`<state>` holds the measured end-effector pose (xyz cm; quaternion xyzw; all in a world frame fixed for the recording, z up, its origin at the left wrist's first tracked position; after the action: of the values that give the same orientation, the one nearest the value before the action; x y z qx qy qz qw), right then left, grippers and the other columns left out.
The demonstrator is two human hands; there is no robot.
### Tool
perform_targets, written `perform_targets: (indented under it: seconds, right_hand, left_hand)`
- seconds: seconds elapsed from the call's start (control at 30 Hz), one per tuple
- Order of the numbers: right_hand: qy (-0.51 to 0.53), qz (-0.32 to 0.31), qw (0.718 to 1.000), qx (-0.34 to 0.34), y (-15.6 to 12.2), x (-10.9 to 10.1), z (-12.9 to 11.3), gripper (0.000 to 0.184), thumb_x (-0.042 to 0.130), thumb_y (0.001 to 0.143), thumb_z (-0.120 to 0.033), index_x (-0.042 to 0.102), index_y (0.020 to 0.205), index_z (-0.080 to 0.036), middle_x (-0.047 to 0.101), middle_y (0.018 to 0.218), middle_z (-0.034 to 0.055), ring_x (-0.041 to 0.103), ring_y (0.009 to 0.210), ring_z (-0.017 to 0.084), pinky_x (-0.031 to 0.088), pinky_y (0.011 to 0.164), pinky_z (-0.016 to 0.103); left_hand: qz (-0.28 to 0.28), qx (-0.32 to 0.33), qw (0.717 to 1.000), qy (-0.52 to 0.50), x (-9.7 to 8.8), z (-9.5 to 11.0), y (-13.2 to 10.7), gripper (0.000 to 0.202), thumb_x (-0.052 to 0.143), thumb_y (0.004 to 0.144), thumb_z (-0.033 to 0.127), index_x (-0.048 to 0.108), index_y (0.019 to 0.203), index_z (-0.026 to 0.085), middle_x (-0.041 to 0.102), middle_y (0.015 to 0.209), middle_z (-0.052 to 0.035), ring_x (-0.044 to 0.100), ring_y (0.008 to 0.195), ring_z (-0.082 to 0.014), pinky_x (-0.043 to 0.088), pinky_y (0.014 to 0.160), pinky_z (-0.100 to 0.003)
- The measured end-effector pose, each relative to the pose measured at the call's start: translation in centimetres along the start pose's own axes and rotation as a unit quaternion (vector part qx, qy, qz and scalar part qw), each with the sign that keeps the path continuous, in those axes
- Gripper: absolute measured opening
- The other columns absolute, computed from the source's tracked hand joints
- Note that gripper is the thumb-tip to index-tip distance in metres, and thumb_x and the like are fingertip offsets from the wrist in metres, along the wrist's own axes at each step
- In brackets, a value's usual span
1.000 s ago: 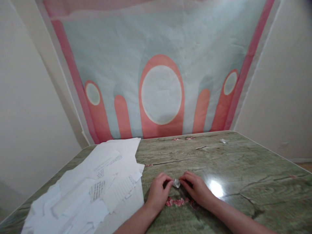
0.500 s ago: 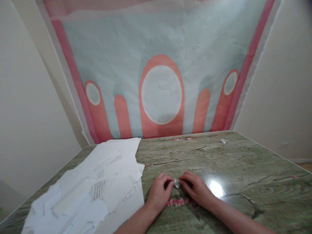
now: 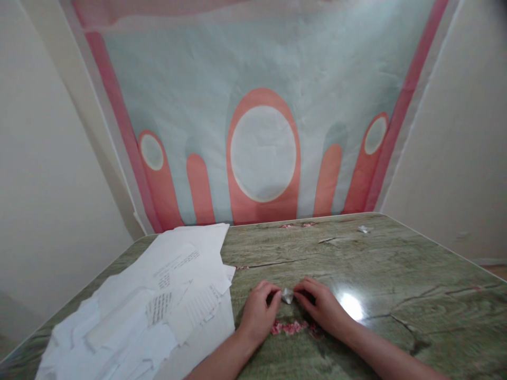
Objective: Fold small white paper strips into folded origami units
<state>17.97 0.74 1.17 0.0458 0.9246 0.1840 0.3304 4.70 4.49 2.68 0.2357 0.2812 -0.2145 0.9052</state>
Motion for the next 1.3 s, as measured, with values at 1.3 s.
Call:
perform_targets:
  seconds: [1.3]
  right_hand:
    - [-0.266, 0.183, 0.904, 0.28, 0.0, -26.7, 28.5, 0.028, 0.053, 0.089, -0.031, 0.053, 0.114, -0.017, 0.055, 0.115, 0.0068, 0.058, 0.095, 0.02, 0.05, 0.079, 0.039]
  left_hand:
    - [-0.013, 0.003, 1.0, -0.015, 0.1, -0.8, 0.3, 0.025, 0.039, 0.09, 0.033, 0.059, 0.083, 0.02, 0.059, 0.083, -0.0048, 0.056, 0.081, -0.0201, 0.043, 0.075, -0.03]
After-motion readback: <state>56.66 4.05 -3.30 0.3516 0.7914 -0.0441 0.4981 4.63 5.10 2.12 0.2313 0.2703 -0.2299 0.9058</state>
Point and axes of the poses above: each hand's wrist, its own y-axis towards the middle knuckle, its own x-axis out of the palm, z = x × y, the point moved 9 cm from there along y, towards the middle knuckle
